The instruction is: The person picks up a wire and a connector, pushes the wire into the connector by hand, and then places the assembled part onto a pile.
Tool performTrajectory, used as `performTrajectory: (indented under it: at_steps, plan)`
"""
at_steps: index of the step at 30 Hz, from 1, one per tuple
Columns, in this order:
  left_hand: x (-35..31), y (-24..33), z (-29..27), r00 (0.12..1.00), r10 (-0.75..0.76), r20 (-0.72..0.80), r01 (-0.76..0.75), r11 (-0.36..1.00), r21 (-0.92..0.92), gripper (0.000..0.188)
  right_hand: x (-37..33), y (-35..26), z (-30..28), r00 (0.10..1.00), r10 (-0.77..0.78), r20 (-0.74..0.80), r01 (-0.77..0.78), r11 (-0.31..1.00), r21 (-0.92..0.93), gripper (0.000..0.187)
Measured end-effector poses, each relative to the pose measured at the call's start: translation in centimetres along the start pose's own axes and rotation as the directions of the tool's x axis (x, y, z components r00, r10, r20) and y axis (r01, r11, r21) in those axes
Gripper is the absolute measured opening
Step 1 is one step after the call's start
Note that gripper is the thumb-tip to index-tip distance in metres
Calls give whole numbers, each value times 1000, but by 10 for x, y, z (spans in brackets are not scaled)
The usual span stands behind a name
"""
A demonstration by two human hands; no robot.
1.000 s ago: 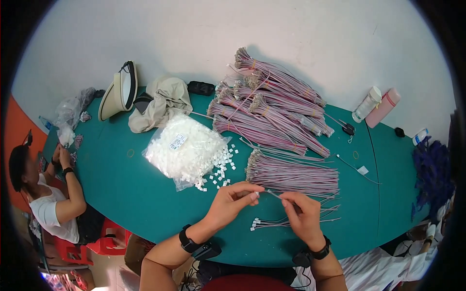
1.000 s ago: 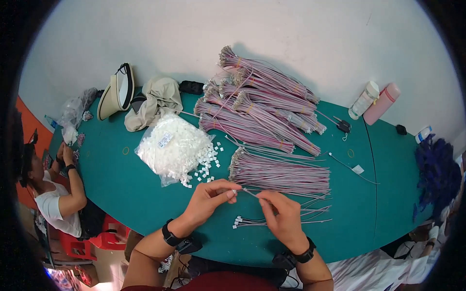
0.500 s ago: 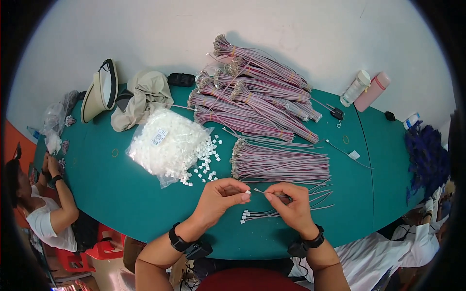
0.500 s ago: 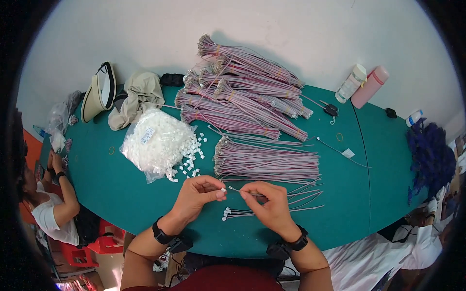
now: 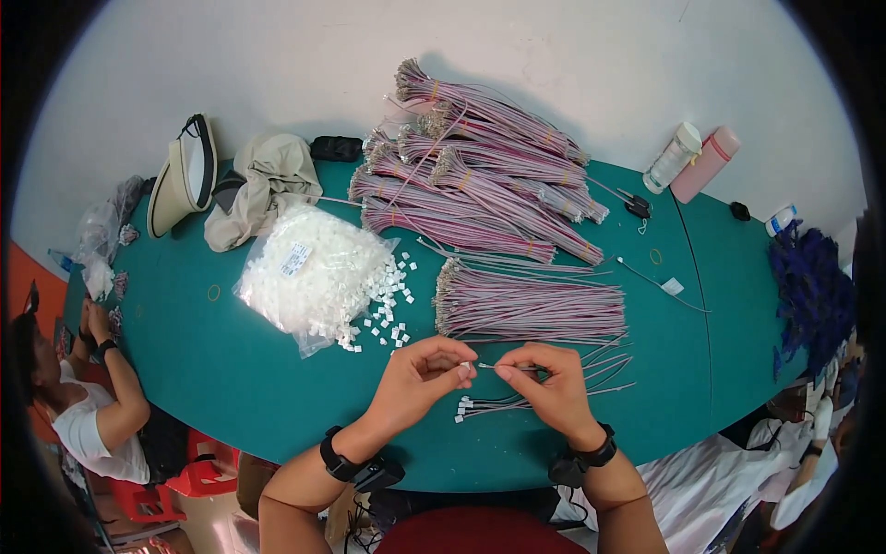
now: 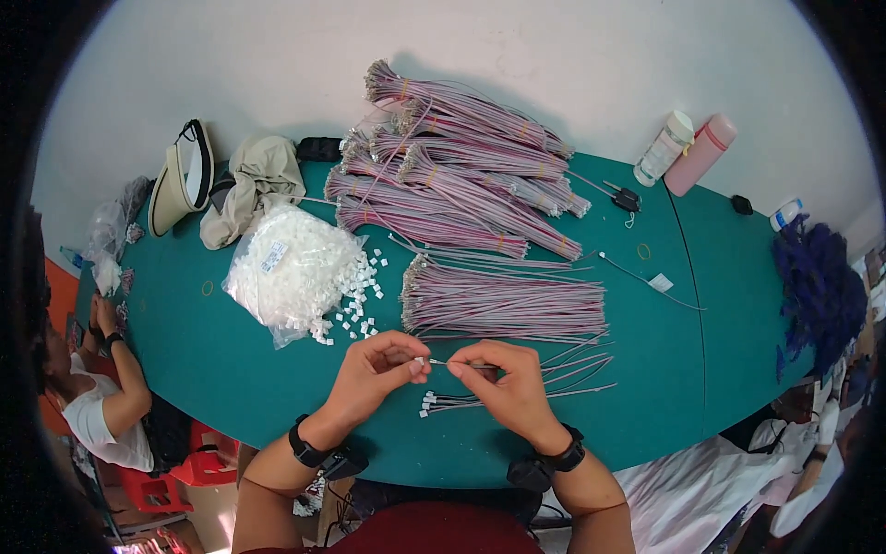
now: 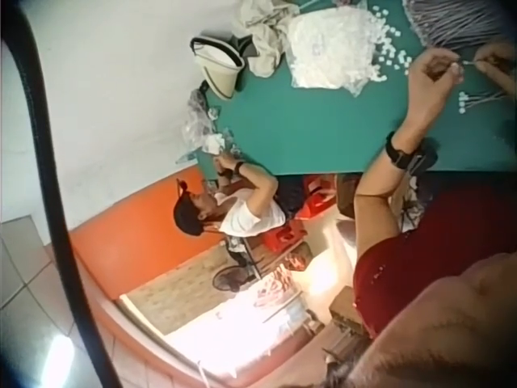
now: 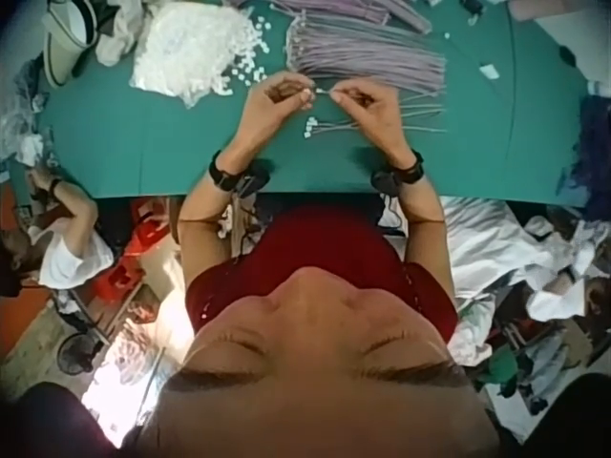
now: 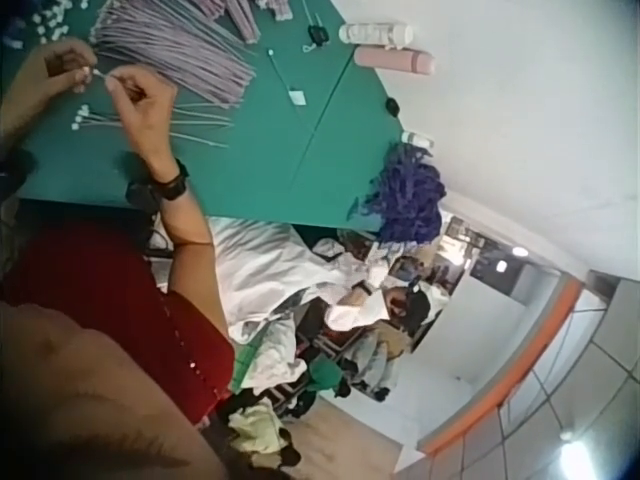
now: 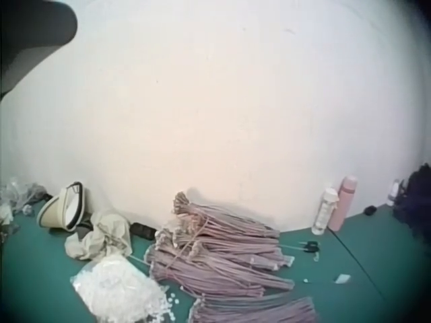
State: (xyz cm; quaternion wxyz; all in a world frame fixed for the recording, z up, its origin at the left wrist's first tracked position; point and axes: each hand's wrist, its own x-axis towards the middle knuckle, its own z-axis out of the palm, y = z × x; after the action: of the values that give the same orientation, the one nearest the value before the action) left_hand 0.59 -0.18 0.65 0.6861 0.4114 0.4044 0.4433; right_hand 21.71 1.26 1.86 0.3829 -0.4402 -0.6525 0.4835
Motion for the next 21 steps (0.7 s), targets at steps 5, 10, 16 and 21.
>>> performTrajectory:
  at_steps: [5, 10, 16, 21]
  plan:
    - [-1, 1, 1, 1000, 8, -18, -5, 984, 181, 13, 0, -1, 2, 1000, -16, 25, 16, 1000, 24, 8]
    - [-3, 1, 2, 998, 70, -8, -64, 950, 306, 13, 0, -5, 3, 999, 4, 45, -5, 1000, 3, 9]
    - [-2, -3, -1, 1000, -21, -16, 23, 980, 199, 12, 1, -7, 4, 999, -30, 35, 30, 1000, -5, 9]
    - [0, -2, -1, 998, -57, -21, 60, 981, 185, 11, 1, -3, 1, 996, -36, 79, 41, 997, -59, 10]
